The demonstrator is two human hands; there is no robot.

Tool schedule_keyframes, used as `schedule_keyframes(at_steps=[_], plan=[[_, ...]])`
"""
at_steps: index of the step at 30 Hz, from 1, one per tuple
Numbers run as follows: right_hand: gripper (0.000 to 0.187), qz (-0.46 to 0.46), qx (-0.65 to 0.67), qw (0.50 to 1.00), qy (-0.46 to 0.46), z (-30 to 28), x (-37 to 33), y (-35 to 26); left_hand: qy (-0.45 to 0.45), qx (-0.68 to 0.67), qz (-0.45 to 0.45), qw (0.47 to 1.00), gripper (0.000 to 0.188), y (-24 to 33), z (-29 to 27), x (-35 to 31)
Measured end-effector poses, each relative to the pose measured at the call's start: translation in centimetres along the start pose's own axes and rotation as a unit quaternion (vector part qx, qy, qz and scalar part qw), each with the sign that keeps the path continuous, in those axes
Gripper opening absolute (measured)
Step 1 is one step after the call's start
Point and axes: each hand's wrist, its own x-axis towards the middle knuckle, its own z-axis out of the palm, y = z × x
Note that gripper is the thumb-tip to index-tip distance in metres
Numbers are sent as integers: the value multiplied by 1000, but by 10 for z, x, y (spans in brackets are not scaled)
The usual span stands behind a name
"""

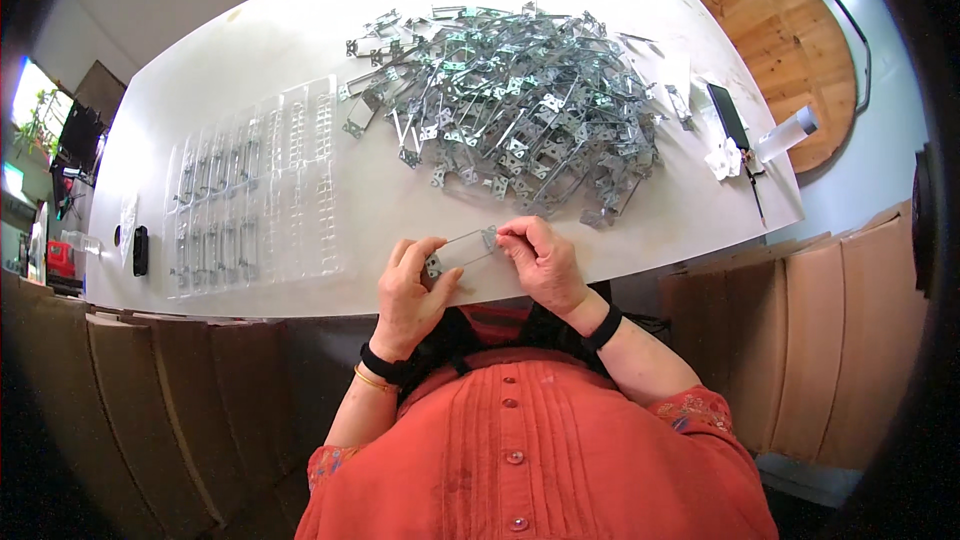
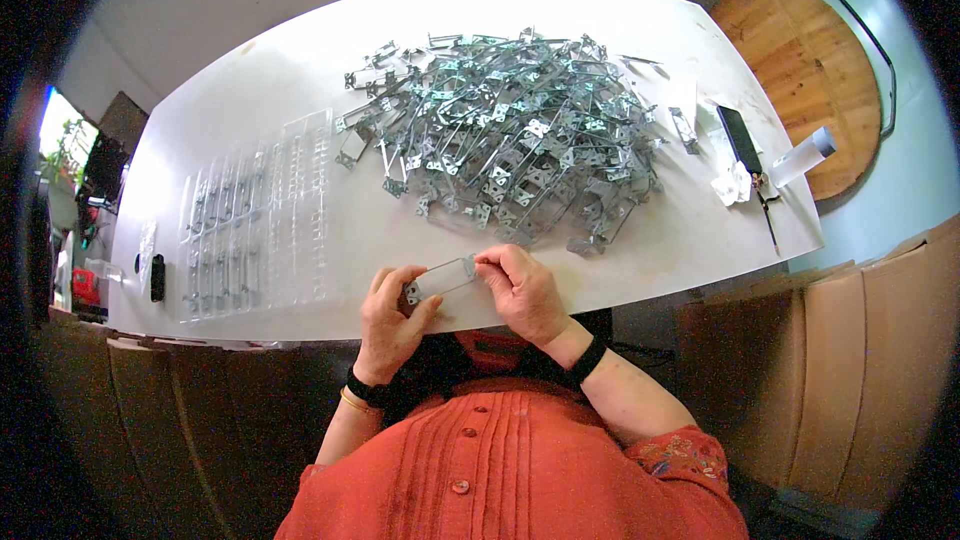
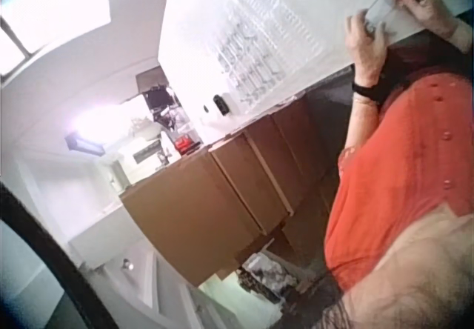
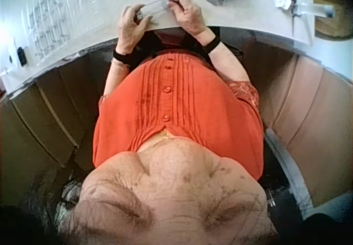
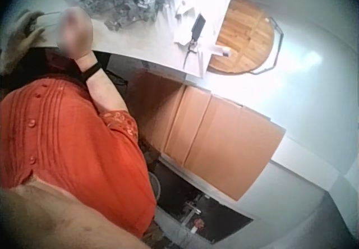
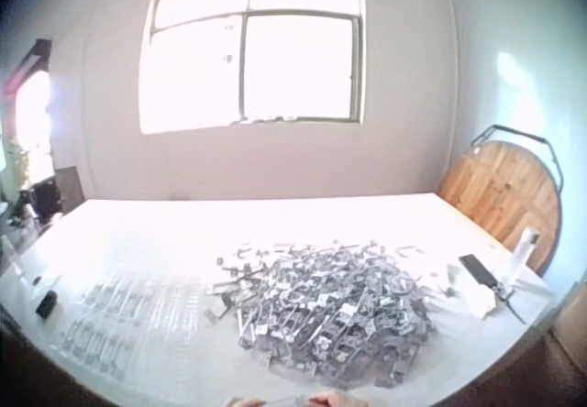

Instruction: The person assembles small metal brackets by hand, inserting a thin metal rod into the holes of two bracket pieces. They pick up the components from a pile on the table and place the assembled units into a clear plastic organizer tray. The process is repeated continuously throughout the video.

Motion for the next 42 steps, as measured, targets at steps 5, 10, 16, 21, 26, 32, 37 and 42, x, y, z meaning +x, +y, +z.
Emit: schedule_keyframes(at_steps=[5, 10, 16, 21, 26, 32, 37, 42], plan=[[12, -8, -20, 1000, 14, -2, 0, -4, -3, 11, 7, 1000, 40, 2, -3, 2], [12, -8, 89, 996, 14, 2, 3, 3, -38, 8, -14, 999, 40, 10, -10, 7], [12, -27, 30, 997, -61, -2, 5, 2, -15, -57, -62, 996, 42, 11, -3, 12], [9, -40, 42, 995, -86, -4, 5, -2, 35, -174, -144, 974, 40, 5, 13, 14], [9, -35, 56, 991, -120, -6, 7, -6, 31, -174, -168, 970, 39, 5, 20, 15], [11, 12, 46, 997, -66, -6, 4, -4, 52, -83, -75, 992, 34, 7, 28, 16], [14, -98, -27, 995, -11, -3, 10, -1, 54, -18, -46, 997, 34, 12, 28, 24], [14, -84, -33, 996, -26, -2, 7, 0, 38, 20, -41, 998, 31, 13, 29, 22]])
